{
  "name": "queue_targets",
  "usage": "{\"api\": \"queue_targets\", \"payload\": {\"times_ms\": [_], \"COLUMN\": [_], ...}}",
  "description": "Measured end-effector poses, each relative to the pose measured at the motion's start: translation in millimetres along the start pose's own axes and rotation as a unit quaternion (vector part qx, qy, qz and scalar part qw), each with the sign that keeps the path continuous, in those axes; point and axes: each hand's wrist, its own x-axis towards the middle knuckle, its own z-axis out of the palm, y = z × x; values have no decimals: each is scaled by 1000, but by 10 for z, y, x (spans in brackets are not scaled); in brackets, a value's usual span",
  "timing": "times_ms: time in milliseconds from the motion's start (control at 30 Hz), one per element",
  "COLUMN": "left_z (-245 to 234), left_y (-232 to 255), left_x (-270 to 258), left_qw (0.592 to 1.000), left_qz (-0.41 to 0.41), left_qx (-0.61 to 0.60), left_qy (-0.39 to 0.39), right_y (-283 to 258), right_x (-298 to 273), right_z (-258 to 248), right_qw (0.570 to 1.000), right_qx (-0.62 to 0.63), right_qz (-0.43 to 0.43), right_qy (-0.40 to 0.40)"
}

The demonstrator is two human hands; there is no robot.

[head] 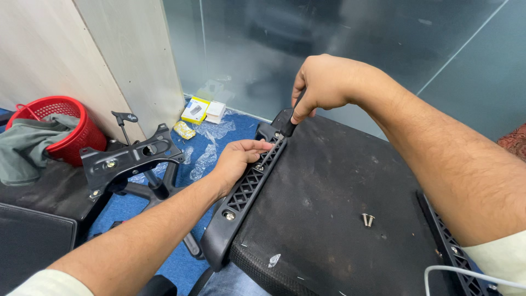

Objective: The person uses a screwdriver to tighten screws into a black plastic chair armrest bracket attached to a chair seat. They then position a second armrest bracket and secure it with screws.

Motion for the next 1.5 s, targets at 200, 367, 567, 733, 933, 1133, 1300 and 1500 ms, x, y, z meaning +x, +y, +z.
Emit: {"api": "queue_targets", "payload": {"times_ms": [200,367,567,733,933,1133,1300,1500], "left_z": [-8,-61,-84,-52,-6,50,80,61], "left_y": [-73,-175,-225,-206,-186,-112,-74,-101], "left_x": [71,162,203,233,212,139,160,195], "left_qw": [999,990,964,955,956,958,955,952], "left_qz": [29,-82,-253,-290,-289,-270,-285,-278], "left_qx": [41,46,-23,-9,-9,89,69,95], "left_qy": [-12,103,76,66,58,43,50,89], "right_y": [-46,36,102,90,-3,-59,-168,-233], "right_x": [-21,-83,-83,-65,-48,-79,-29,-5], "right_z": [-8,10,62,34,-8,2,-21,-33], "right_qw": [999,998,973,977,981,990,989,988], "right_qx": [6,-5,-40,-107,-110,-100,-120,-144], "right_qz": [45,-56,-203,-165,-153,-92,-82,33], "right_qy": [-18,5,106,77,44,23,17,-46]}}
